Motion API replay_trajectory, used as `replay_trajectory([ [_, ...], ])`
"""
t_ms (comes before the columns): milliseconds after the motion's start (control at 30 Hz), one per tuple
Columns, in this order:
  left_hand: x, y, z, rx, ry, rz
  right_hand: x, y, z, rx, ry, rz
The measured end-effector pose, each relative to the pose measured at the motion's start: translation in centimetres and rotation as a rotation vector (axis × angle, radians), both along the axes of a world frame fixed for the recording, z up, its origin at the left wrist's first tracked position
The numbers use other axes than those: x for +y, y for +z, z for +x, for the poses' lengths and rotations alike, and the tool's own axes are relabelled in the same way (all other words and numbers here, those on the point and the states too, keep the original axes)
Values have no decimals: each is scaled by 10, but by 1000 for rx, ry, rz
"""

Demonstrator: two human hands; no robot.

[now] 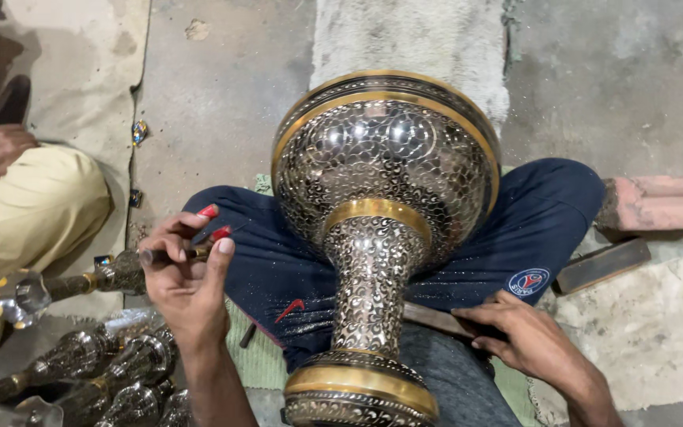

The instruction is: The person sits cross-legged on the floor with a large engraved brass vase across their lap. They hold a small steel punch against the vase's patterned surface and strike it with a wooden mallet, repositioning the punch repeatedly to work the decorative design, briefly switching to a red-handled tool partway through.

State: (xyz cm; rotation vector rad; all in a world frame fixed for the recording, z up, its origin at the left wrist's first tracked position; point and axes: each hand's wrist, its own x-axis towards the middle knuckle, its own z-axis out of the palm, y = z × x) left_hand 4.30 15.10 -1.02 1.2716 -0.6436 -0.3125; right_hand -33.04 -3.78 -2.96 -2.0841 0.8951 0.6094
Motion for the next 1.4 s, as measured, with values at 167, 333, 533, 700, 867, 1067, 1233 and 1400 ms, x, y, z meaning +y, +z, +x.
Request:
replay_trajectory([
  [167, 8, -9, -22, 93, 32, -273, -30, -18, -4, -510, -729, 122],
  [333, 7, -7, -50, 157, 52, -422, -81, -61, 14, -980, -917, 87],
  [533, 5, 9, -91, 343, 0, -409, -121, -94, 39, -756, -1118, 317],
  [700, 0, 22, -110, 436, -77, -440, -115, -98, 32, -783, -1131, 269],
  [867, -9, 39, -114, 538, -156, -486, -109, -95, 39, -832, -1128, 175],
  [1067, -5, 41, -114, 423, 41, -441, -120, -64, 59, -816, -1036, -49],
  [1233, 6, 12, -119, 348, 117, -443, -145, -29, 84, -1009, -794, -133],
  [1400, 30, -19, -113, 353, -43, -482, -150, -23, 99, -1002, -819, -112],
])
